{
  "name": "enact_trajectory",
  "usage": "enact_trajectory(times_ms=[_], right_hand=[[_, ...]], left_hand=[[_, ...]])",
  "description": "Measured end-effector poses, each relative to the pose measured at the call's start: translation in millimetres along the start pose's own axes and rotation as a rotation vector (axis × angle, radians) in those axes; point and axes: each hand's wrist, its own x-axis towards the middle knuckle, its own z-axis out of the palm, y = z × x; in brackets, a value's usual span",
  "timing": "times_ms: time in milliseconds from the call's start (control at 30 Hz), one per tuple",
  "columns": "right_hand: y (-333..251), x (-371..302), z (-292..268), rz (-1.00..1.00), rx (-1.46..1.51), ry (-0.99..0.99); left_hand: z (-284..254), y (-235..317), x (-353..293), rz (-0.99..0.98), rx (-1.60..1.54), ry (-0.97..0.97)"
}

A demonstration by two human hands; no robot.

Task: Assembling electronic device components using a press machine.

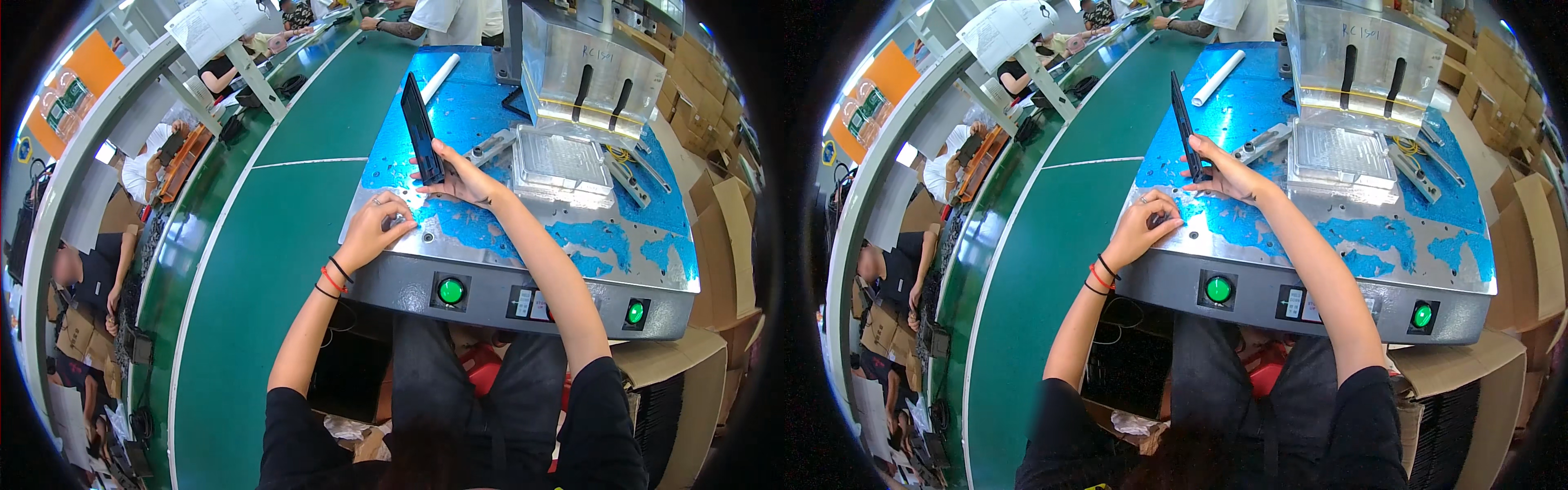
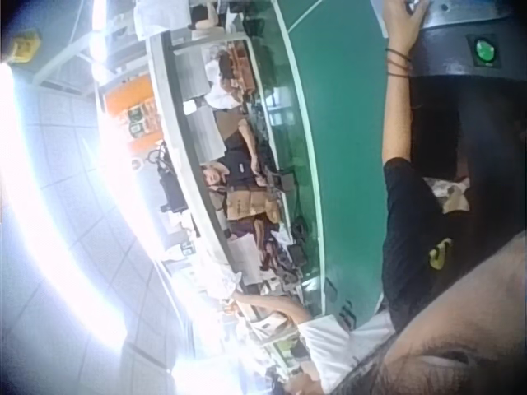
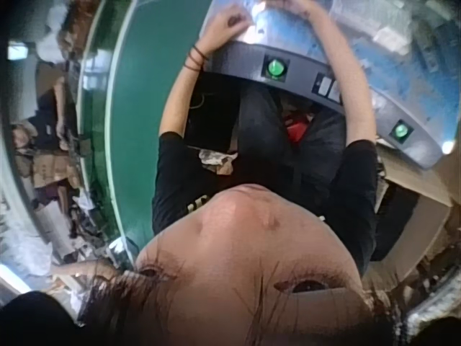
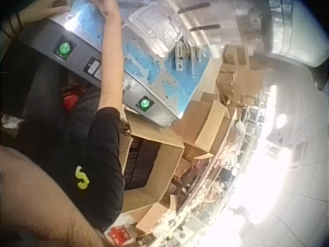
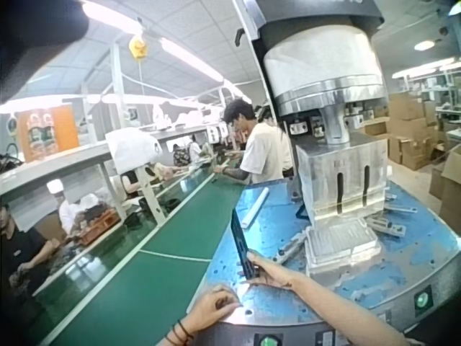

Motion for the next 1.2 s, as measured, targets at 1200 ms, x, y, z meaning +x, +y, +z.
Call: enact_trajectory(times_ms=[1200], right_hand=[[-1.3, -1.7, 1.4, 0.027, -0.027, -0.025]], left_hand=[[3.6, -0.5, -1.2, 0.079, 0.014, 0.017]])
